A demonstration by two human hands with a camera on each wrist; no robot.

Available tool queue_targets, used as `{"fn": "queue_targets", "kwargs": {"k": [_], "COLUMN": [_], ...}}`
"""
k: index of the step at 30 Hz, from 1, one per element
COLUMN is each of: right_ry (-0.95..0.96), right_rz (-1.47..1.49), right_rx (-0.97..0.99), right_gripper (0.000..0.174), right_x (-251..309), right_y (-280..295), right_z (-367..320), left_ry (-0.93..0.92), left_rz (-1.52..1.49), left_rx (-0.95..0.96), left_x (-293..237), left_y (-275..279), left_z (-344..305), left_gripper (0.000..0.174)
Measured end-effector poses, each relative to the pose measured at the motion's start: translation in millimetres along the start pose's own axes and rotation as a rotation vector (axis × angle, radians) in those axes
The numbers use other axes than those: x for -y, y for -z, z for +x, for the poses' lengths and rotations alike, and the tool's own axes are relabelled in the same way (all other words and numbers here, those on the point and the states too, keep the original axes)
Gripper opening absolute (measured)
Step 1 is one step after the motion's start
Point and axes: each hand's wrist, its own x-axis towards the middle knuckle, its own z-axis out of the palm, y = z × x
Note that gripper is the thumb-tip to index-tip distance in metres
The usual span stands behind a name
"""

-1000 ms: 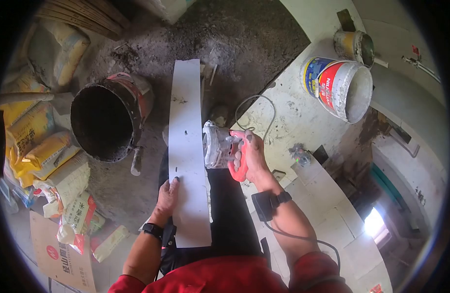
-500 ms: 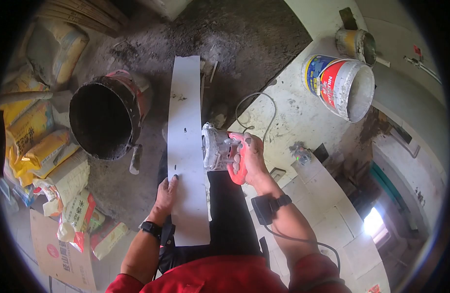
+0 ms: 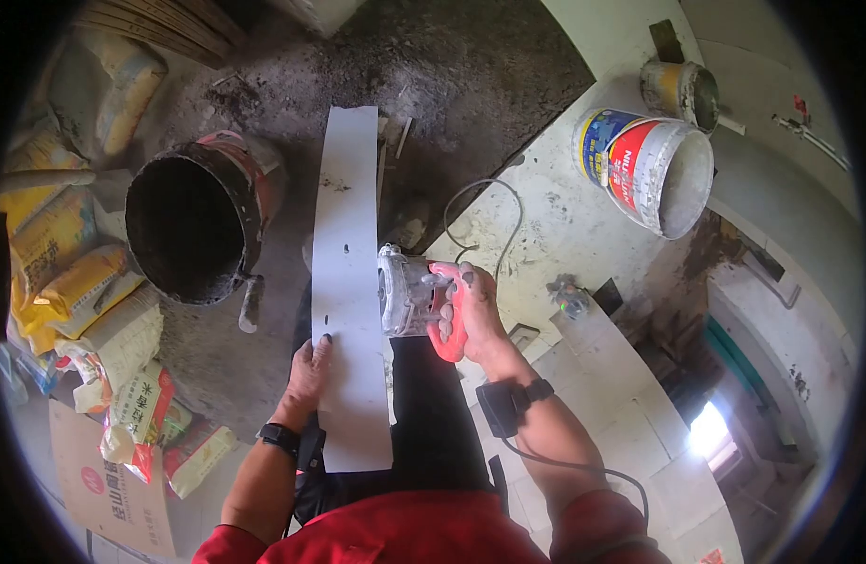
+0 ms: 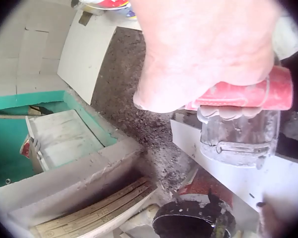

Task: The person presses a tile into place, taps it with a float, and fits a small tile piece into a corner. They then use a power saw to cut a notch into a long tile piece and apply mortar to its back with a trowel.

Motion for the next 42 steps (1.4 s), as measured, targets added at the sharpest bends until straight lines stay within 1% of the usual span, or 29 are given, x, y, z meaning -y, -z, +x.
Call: {"fn": "queue_targets", "kwargs": {"k": [4, 11, 14, 17, 19, 20, 22, 25, 29, 31, 32, 34, 35, 37, 38, 39, 41, 42], "right_ry": [0.018, 0.008, -0.028, -0.019, -0.035, -0.034, 0.036, 0.012, -0.002, 0.053, 0.057, 0.068, 0.085, 0.095, 0.037, 0.041, 0.039, 0.070], "right_rz": [-0.017, 0.009, 0.050, 0.023, -0.055, -0.053, -0.057, -0.026, -0.009, 0.040, 0.050, 0.086, 0.096, 0.076, 0.140, 0.123, 0.100, 0.072], "right_rx": [0.024, 0.006, -0.002, 0.012, 0.044, 0.040, 0.029, -0.028, 0.004, 0.027, 0.022, 0.022, 0.024, 0.046, 0.032, 0.031, 0.041, 0.047], "right_gripper": [0.050, 0.049, 0.050, 0.050, 0.058, 0.058, 0.057, 0.057, 0.059, 0.052, 0.052, 0.051, 0.051, 0.051, 0.050, 0.049, 0.046, 0.045], "right_x": [-3, -6, -9, -9, -8, -9, -13, -21, -28, -30, -30, -27, -26, -28, -28, -30, -40, -42], "right_y": [3, 1, 2, 4, 2, 2, 0, -3, 4, 9, 11, 13, 13, 14, 11, 12, 18, 17], "right_z": [-4, -10, -11, -13, -18, -18, -22, -28, -37, -38, -37, -32, -31, -35, -39, -40, -40, -43], "left_ry": [-0.012, -0.033, -0.030, -0.033, -0.022, -0.022, -0.009, -0.046, -0.023, -0.007, -0.009, -0.028, -0.045, -0.017, -0.046, -0.036, -0.034, -0.034], "left_rz": [-0.042, -0.027, -0.004, -0.047, -0.032, -0.030, -0.042, 0.010, 0.021, -0.033, -0.023, 0.128, 0.138, 0.059, 0.070, 0.064, 0.059, 0.045], "left_rx": [0.011, -0.004, 0.002, -0.013, -0.008, -0.004, -0.006, -0.022, -0.008, 0.000, 0.007, -0.001, 0.003, 0.000, 0.011, 0.007, 0.011, 0.001], "left_x": [6, 3, 6, 3, 6, 5, 1, 5, -5, 1, 4, 4, 2, -10, -7, 4, 8, 4], "left_y": [1, 1, 2, 0, 2, 2, 2, 3, 3, 2, 2, 4, 3, -1, 0, 3, 1, -1], "left_z": [3, 2, 4, 2, 3, 3, 1, 4, -1, 1, 2, 5, 4, -3, 2, 6, 7, 4], "left_gripper": [0.046, 0.046, 0.046, 0.047, 0.048, 0.048, 0.048, 0.048, 0.048, 0.045, 0.045, 0.042, 0.042, 0.040, 0.040, 0.040, 0.040, 0.040]}}
